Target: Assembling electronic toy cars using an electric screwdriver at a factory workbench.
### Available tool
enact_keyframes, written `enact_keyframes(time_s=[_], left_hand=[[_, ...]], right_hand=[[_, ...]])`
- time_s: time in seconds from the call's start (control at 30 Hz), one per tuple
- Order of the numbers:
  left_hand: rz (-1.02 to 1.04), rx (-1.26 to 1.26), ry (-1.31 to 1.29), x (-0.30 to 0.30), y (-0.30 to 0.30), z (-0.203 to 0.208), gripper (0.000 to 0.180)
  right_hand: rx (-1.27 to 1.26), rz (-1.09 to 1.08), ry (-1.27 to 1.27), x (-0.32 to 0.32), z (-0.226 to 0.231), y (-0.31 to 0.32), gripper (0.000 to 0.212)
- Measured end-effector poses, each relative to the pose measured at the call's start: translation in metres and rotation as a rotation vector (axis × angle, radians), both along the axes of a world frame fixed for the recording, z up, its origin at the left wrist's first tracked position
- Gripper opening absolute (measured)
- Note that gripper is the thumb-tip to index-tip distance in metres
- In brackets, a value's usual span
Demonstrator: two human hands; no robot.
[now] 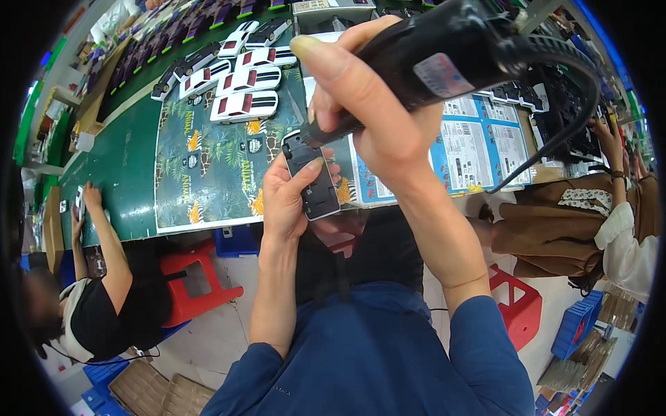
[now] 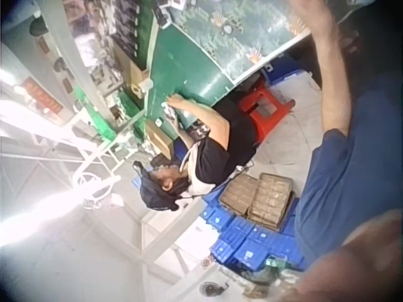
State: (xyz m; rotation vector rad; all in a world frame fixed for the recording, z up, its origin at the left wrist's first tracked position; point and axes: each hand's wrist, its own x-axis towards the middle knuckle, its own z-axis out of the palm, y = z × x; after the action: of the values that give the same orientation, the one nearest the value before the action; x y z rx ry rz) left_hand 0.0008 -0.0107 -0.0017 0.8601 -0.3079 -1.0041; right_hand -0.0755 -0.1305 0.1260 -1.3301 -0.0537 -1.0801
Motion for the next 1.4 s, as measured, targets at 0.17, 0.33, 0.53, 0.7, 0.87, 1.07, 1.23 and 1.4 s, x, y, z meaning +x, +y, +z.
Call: enact_keyframes(time_s=[0.17, 0.33, 0.53, 0.7, 0.87, 1.07, 1.23, 1.4], left_hand=[[-0.001, 0.009, 0.007, -0.002, 0.001, 0.002, 0.026], [-0.022, 0.030, 0.014, -0.001, 0.003, 0.004, 0.028], [-0.024, 0.053, 0.033, 0.000, 0.002, 0.009, 0.032], [-0.048, 0.073, 0.054, 0.003, 0.001, 0.007, 0.031], [-0.025, 0.052, 0.052, 0.002, 0.001, 0.008, 0.030], [-0.014, 0.042, 0.006, -0.001, 0.000, 0.007, 0.029], [-0.022, 0.040, 0.033, 0.003, -0.001, 0.003, 0.026], [0.060, -0.099, 0.295, 0.013, 0.001, -0.002, 0.048]], right_hand=[[-0.121, -0.056, 0.171, 0.006, -0.004, 0.002, 0.009], [-0.142, -0.032, 0.129, 0.013, -0.011, 0.003, 0.012], [-0.457, -0.007, 0.186, 0.017, -0.017, -0.009, 0.017], [-0.563, 0.002, 0.251, 0.013, -0.020, -0.016, 0.020], [-0.501, -0.016, 0.240, 0.012, -0.022, -0.011, 0.020], [-0.411, -0.033, 0.197, 0.001, -0.018, -0.005, 0.018], [-0.264, 0.035, 0.060, -0.003, -0.012, -0.009, 0.010], [-0.221, -0.033, -0.118, -0.012, 0.014, -0.044, 0.011]])
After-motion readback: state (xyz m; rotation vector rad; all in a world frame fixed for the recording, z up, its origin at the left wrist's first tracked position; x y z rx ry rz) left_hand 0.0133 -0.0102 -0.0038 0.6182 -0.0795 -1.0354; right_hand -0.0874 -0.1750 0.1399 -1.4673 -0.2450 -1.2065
